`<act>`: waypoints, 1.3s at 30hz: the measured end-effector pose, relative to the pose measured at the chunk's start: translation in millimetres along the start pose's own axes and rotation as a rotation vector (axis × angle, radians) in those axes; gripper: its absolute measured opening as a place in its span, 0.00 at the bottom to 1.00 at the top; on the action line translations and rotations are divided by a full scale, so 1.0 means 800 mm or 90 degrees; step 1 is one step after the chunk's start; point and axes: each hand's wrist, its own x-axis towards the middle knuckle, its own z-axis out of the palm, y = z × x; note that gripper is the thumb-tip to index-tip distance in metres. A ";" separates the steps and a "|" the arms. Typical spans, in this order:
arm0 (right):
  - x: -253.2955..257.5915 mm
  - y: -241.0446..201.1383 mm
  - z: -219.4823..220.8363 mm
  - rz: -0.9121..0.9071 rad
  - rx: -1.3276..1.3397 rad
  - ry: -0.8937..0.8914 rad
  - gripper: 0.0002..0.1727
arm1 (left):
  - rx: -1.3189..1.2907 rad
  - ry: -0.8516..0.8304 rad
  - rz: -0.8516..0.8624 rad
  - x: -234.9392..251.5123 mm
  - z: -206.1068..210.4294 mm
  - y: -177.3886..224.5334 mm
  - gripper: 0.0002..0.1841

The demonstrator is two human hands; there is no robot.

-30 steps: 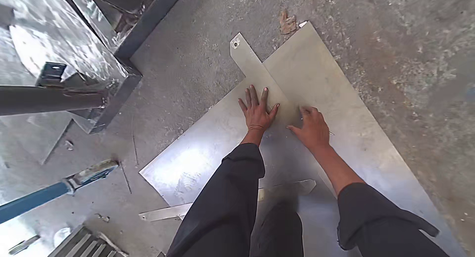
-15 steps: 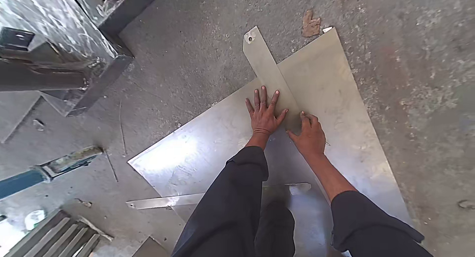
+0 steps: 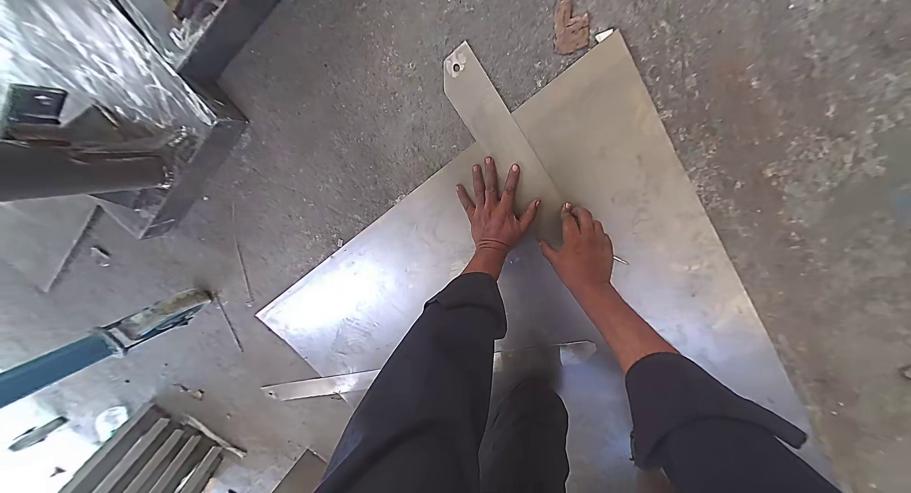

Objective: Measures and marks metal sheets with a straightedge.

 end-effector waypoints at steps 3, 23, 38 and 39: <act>0.001 -0.002 -0.004 0.011 -0.006 -0.019 0.45 | 0.010 0.005 -0.001 0.002 0.003 -0.001 0.41; -0.057 0.036 0.013 0.067 0.036 -0.008 0.40 | 0.022 0.023 0.004 0.001 0.003 0.001 0.41; -0.053 0.013 0.007 0.103 -0.036 -0.035 0.41 | 0.012 0.016 0.004 0.000 0.000 0.001 0.40; -0.054 0.013 0.007 0.102 -0.038 -0.031 0.40 | 0.014 0.013 0.003 0.000 0.000 0.002 0.40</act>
